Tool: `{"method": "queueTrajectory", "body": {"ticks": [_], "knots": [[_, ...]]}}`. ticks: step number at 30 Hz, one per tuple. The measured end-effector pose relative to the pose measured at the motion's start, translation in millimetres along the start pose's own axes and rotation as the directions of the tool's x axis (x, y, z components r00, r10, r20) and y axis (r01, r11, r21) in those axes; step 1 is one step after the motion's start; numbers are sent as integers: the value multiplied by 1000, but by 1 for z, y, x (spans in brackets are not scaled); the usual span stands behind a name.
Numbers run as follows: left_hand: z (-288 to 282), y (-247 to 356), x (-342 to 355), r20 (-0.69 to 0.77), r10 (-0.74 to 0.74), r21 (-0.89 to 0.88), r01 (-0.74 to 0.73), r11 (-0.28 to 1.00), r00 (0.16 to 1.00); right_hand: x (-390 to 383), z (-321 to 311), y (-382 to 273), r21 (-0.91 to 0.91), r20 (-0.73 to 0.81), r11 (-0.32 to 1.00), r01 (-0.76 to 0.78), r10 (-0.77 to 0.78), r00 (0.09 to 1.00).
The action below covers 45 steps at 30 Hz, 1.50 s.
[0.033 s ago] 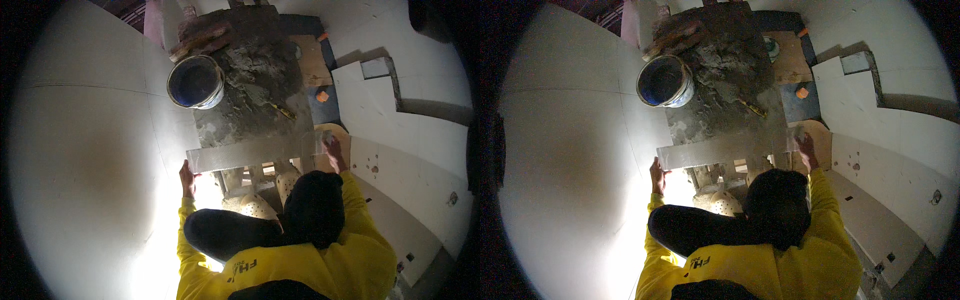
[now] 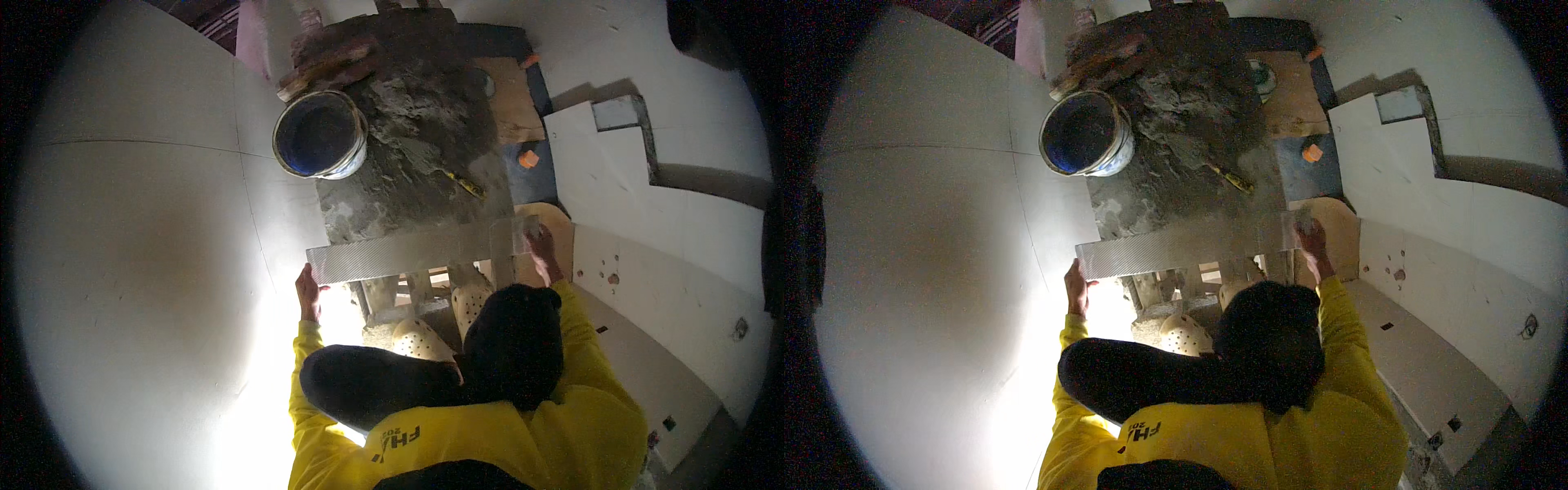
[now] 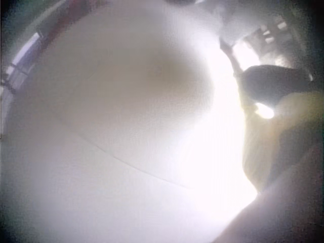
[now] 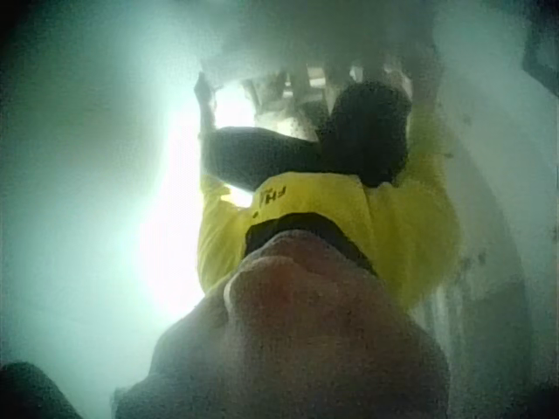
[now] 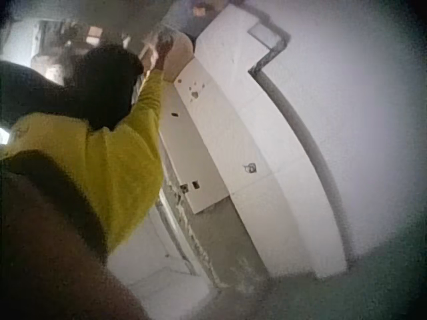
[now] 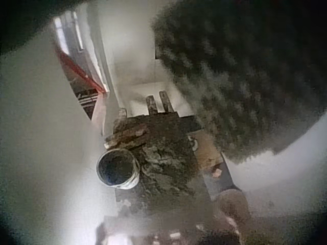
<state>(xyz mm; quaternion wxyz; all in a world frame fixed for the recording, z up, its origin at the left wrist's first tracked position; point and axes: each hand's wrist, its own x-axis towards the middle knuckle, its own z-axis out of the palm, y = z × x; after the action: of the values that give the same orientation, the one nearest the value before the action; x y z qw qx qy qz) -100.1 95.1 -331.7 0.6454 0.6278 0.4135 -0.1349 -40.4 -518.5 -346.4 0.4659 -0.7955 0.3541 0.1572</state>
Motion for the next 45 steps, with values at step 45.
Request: {"method": "queueTrajectory", "body": {"ticks": [45], "knots": [[55,206,-55,425,659,822,-569,5,620,-15,336,-396,50,429,-301,952,-855,-293]]}}
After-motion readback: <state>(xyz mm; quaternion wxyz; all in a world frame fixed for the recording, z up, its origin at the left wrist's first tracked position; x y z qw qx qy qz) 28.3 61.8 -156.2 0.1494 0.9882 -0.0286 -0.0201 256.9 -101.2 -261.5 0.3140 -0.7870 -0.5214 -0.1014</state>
